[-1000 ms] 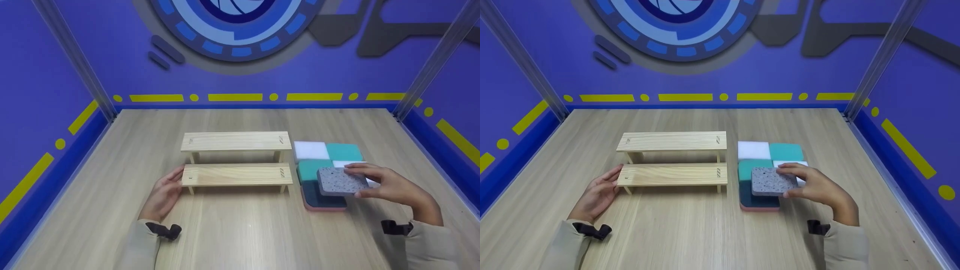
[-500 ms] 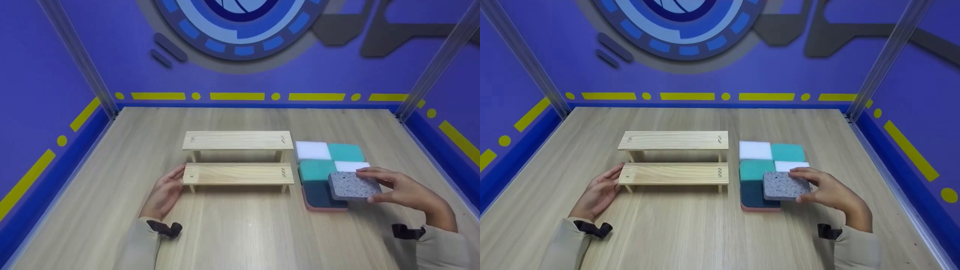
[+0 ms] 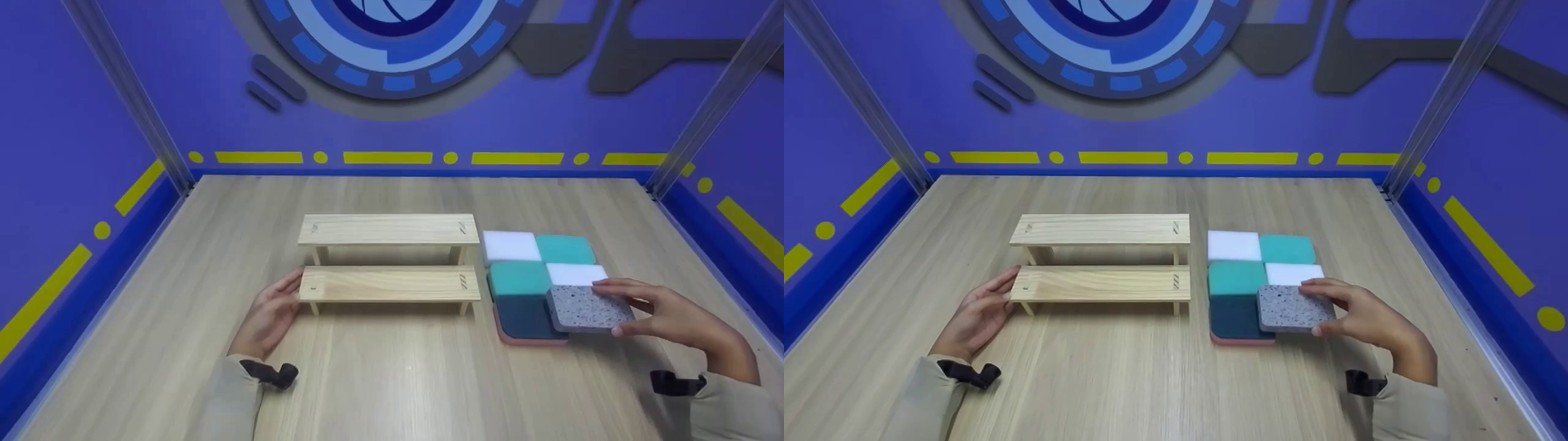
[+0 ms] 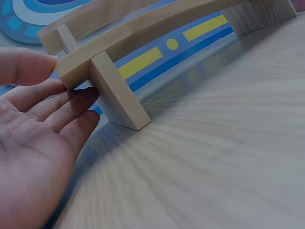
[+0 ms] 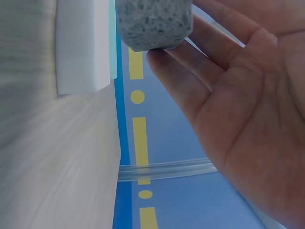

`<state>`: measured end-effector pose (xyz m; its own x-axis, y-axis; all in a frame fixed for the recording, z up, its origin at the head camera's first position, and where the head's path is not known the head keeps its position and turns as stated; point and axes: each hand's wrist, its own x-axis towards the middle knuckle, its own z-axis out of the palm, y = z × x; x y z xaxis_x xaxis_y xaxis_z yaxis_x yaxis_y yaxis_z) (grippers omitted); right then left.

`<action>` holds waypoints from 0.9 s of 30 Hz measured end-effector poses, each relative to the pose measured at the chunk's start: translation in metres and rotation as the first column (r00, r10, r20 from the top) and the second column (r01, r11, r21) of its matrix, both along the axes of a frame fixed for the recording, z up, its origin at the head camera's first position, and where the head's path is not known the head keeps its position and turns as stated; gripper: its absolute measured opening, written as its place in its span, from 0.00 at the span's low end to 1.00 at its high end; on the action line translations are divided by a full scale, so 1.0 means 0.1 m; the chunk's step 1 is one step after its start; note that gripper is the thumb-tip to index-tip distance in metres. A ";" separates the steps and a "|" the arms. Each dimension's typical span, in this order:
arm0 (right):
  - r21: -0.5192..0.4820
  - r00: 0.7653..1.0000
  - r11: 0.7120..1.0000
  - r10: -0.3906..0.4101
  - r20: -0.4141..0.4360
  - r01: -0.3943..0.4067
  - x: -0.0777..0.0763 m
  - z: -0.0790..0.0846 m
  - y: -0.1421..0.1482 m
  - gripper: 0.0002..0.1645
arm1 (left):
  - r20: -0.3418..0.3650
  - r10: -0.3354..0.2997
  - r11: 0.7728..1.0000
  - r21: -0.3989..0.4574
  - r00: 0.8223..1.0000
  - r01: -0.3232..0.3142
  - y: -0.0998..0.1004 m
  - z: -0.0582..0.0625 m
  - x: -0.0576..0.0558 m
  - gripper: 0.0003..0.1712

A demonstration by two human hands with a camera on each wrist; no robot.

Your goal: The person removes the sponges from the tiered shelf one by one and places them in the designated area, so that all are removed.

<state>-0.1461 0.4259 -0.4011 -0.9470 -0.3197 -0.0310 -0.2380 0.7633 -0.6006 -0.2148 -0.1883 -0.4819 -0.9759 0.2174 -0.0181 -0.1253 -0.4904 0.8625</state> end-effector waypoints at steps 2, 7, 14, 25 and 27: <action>0.024 1.000 1.000 -0.014 0.008 0.014 0.00 0.00 0.02 0.40 | 0.003 0.002 1.000 0.000 1.000 -0.002 0.00 0.00 0.00 0.39; 0.061 0.999 0.998 -0.036 0.020 0.035 0.00 0.00 0.07 0.40 | 0.004 0.004 1.000 -0.005 1.000 -0.004 0.00 0.00 0.00 0.39; 0.077 0.999 0.996 -0.045 0.014 0.043 0.02 -0.04 0.14 0.40 | 0.001 0.003 1.000 0.004 1.000 -0.003 0.00 0.00 0.00 0.39; -0.001 0.998 0.999 -0.036 0.047 0.036 0.03 -0.12 0.25 0.40 | -0.029 -0.019 1.000 -0.009 0.999 0.018 -0.01 -0.01 -0.01 0.39; -0.018 0.999 1.000 -0.015 0.045 0.016 0.03 -0.13 0.25 0.39 | -0.018 -0.013 1.000 -0.011 1.000 0.012 -0.01 -0.01 0.00 0.39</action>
